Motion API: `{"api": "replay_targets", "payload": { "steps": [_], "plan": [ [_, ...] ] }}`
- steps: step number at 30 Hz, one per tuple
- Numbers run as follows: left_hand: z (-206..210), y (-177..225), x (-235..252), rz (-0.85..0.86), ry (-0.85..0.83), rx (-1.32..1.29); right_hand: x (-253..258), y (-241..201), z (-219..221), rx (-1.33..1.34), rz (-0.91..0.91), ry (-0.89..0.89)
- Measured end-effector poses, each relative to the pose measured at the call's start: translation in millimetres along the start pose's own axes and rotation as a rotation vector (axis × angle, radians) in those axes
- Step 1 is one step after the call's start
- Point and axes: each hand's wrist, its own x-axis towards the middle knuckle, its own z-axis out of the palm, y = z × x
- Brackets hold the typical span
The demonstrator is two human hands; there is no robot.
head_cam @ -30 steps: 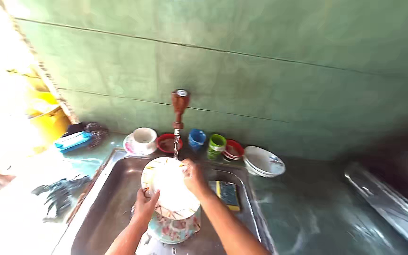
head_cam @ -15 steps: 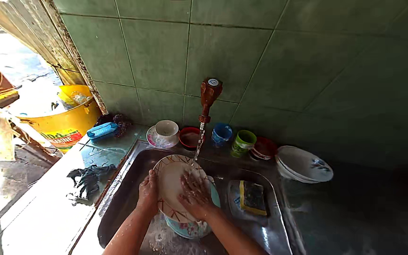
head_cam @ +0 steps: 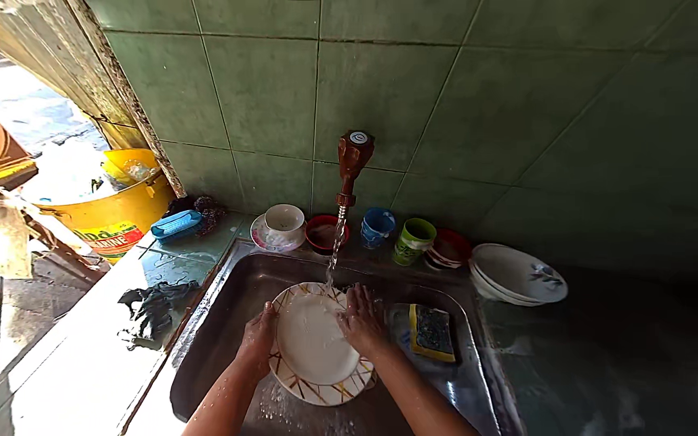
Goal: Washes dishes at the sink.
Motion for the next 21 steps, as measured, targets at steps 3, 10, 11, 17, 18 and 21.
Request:
{"api": "replay_targets", "payload": {
  "steps": [3,10,11,17,18,21],
  "plan": [
    [11.0,-7.9,10.1,-0.036,-0.070,-0.042,5.0,10.2,-36.1,0.534,0.159,0.093],
    [57.2,-1.1,24.6,0.288,-0.102,1.077,-47.5,-4.3,-61.3,1.097,0.314,0.360],
    [68.3,1.7,25.8,0.298,-0.109,1.184,-47.3,-8.9,-53.8,1.093,0.292,0.412],
    [116.4,9.9,23.9,0.603,-0.468,1.330,-36.4,-27.1,-12.5,1.327,0.350,0.469],
    [117.0,9.2,18.5,0.643,-0.585,1.338,-32.3,-25.4,-7.3,1.369,0.357,0.495],
    [96.8,-6.4,-3.3,0.868,-0.883,1.225,-19.7,-6.1,5.0,1.424,0.313,0.597]
  ]
}}
